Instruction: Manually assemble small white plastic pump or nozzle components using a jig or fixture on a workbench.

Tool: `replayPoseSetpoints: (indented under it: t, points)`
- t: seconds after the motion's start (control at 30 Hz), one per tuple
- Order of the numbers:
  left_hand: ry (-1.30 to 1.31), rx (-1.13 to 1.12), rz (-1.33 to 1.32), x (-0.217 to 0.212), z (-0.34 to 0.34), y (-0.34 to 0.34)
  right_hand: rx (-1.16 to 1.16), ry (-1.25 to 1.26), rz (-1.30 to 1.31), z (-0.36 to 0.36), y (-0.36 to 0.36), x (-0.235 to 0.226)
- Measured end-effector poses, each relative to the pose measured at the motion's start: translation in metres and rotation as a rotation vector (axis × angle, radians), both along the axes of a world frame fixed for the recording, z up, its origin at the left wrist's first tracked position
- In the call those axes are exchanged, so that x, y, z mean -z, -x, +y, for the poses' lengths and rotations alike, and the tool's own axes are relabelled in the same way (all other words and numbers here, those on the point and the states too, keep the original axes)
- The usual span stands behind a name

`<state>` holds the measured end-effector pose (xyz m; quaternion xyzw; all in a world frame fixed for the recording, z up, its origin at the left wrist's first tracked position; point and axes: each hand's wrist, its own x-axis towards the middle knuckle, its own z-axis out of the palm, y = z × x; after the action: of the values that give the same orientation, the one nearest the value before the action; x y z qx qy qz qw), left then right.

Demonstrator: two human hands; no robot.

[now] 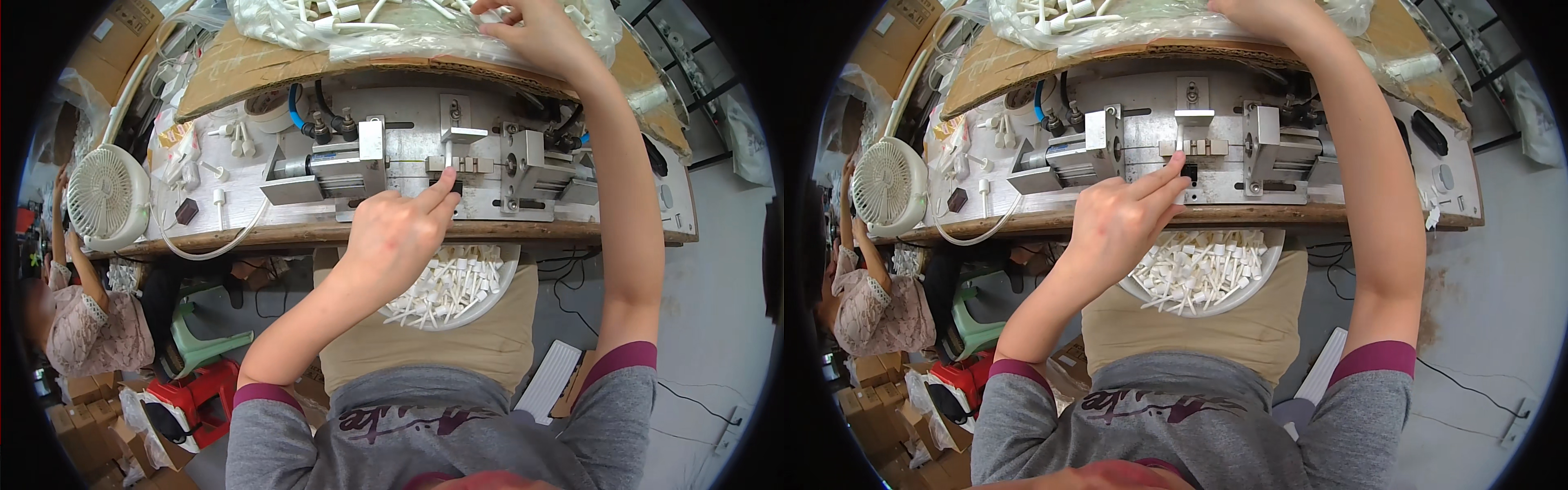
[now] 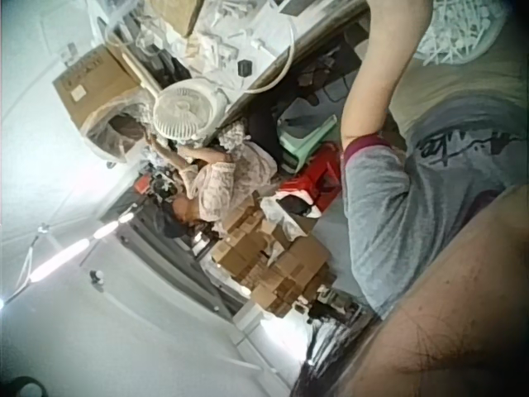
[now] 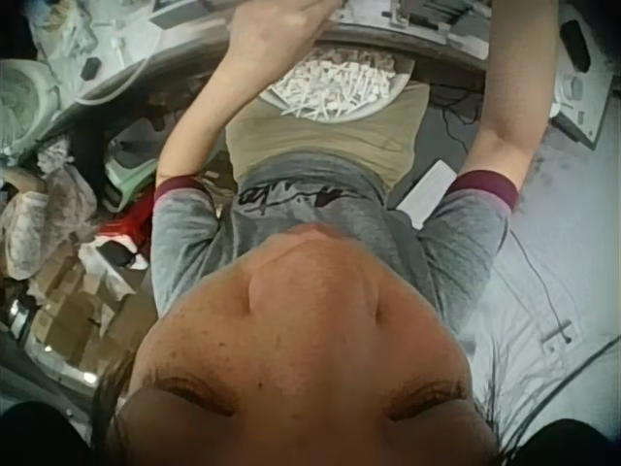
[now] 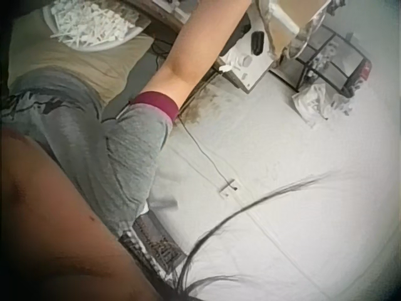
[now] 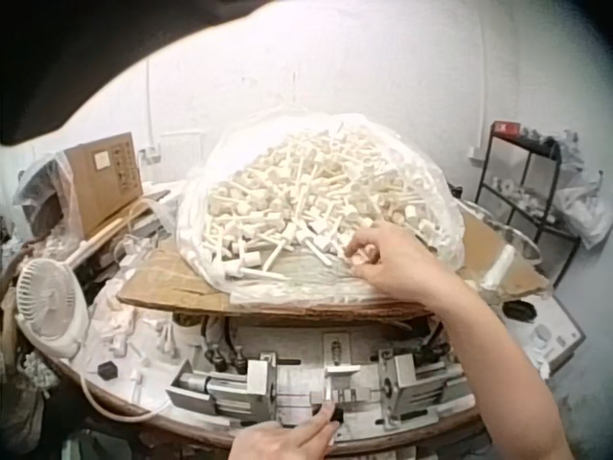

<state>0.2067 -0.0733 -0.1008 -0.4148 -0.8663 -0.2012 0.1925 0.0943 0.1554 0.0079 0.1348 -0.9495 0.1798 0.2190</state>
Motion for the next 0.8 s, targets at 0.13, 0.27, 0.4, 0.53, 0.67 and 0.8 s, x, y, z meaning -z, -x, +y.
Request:
replayPoseSetpoints:
  t: [0.13, 0.27, 0.4, 0.53, 0.67, 0.8]
  points:
    - [0.013, 0.006, -0.037, 0.0, 0.004, 0.005, -0.079, 0.334, -0.178, 0.0, -0.016, -0.011]
    - [-0.007, 0.036, -0.063, -0.006, 0.003, 0.008, -0.155, 0.657, -0.132, -0.001, -0.055, -0.002]
    - [-0.062, 0.094, -0.119, -0.027, -0.008, 0.022, -0.211, 0.733, 0.036, -0.019, -0.11, 0.042]
    - [-0.196, -0.013, 0.052, -0.087, -0.02, 0.068, -0.194, 0.153, 0.165, -0.029, -0.153, 0.075]
    - [0.088, -0.259, 0.329, -0.128, -0.039, 0.123, -0.182, 0.102, 0.024, -0.048, -0.172, 0.1]
    - [0.337, -0.414, 0.068, -0.134, -0.023, 0.137, -0.154, -0.233, 0.018, -0.056, -0.158, 0.101]
